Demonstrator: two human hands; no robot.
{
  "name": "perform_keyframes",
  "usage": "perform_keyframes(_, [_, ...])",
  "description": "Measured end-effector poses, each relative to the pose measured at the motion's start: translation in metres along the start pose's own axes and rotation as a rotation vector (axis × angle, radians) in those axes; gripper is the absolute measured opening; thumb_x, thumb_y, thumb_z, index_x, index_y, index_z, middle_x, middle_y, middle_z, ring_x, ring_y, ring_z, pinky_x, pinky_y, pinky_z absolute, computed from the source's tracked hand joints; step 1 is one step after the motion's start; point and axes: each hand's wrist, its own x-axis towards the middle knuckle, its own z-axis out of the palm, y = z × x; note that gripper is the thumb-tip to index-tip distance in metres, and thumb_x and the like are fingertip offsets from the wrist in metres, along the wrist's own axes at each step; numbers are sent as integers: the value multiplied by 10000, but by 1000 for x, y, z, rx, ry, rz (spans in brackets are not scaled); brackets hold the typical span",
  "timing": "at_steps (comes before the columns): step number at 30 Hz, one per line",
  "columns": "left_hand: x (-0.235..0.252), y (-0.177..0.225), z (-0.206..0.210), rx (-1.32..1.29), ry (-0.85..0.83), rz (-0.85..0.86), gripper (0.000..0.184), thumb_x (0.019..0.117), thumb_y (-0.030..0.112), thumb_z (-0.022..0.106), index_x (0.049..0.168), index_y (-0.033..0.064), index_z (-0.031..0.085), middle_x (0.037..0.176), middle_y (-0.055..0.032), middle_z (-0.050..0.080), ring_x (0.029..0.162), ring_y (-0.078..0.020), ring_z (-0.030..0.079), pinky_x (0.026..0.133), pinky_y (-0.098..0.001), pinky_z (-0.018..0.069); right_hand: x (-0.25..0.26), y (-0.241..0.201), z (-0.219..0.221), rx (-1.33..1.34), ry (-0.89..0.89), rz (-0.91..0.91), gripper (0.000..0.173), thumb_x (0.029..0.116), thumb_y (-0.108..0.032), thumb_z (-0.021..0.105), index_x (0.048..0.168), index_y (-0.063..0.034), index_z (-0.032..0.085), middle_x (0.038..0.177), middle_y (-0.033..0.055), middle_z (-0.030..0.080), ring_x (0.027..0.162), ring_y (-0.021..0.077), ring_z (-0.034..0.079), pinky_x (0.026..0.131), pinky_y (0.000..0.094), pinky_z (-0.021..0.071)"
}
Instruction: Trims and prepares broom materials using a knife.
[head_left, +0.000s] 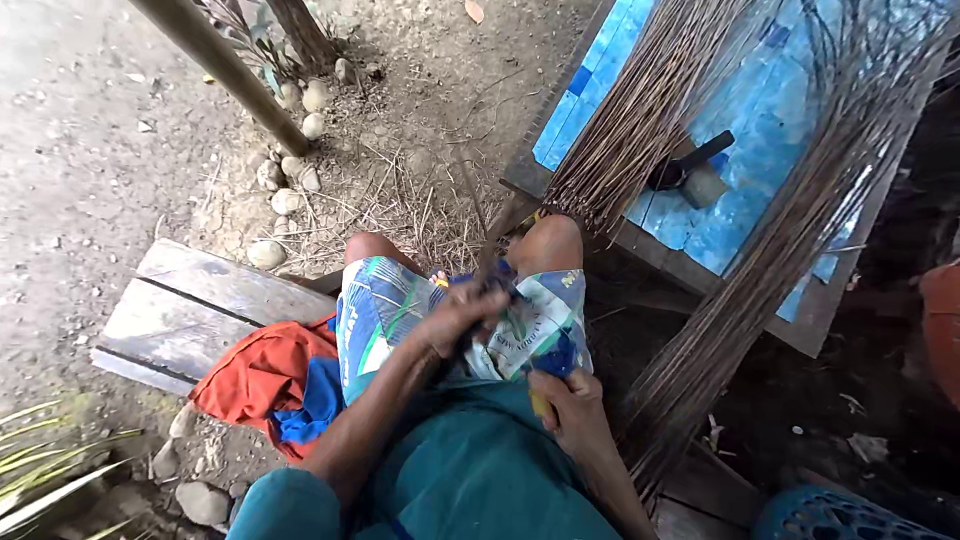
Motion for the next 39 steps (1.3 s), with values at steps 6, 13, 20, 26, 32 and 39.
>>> perform_keyframes(6, [40, 59, -84, 3, 450, 203, 289, 1104, 309, 401, 1080, 106, 606, 572, 87, 504, 431, -11, 467, 423, -165, 447, -78, 2, -22, -74, 57, 159, 126, 961, -86, 621, 956, -142, 733, 632, -102, 653, 473, -52, 534, 453, 125, 465])
perform_keyframes(13, [90, 48, -82, 857, 846, 268, 402, 1003, 411, 615, 956, 13, 640, 705, -62, 580, 564, -175, 541, 553, -376, 481, -93, 0, -24, -26, 93, 100, 163, 957, -57, 633, 995, -152, 760, 689, -104, 684, 507, -68, 543, 479, 117, 474])
perform_keyframes(20, [79, 87, -101, 484, 952, 316, 283, 1061, 372, 540, 1141, 101, 552, 681, 63, 531, 477, -35, 484, 458, -214, 465, -114, -6, -43, 224, 327, 273, 195, 996, -119, 510, 1024, -133, 703, 698, -59, 694, 488, -31, 551, 463, 134, 468])
perform_keyframes(26, [10, 36, 16, 314, 237, -18, 189, 1014, 311, 580, 1094, 140, 567, 637, 45, 564, 462, -27, 495, 433, -178, 444, -48, 2, -29, 694, 53, 289, 213, 959, -316, 691, 1051, -129, 737, 556, -76, 562, 411, -34, 481, 402, 128, 433])
perform_keyframes(32, [-32, -19, 57, 43, -249, -238, 49, 975, 135, 643, 1019, 156, 637, 737, 100, 624, 548, 26, 531, 485, -139, 446, -29, -10, -10, 168, 126, 20, 54, 953, -159, 694, 957, -157, 748, 637, -62, 661, 466, -27, 544, 435, 137, 473])
perform_keyframes(39, [-15, 20, 3, -45, 23, -18, 222, 971, 354, 678, 1012, 137, 702, 614, 82, 567, 470, 17, 504, 458, -139, 458, -58, -4, -14, -350, 24, -276, 78, 1018, -171, 633, 1012, -119, 692, 692, -76, 650, 544, -55, 578, 506, 116, 522])
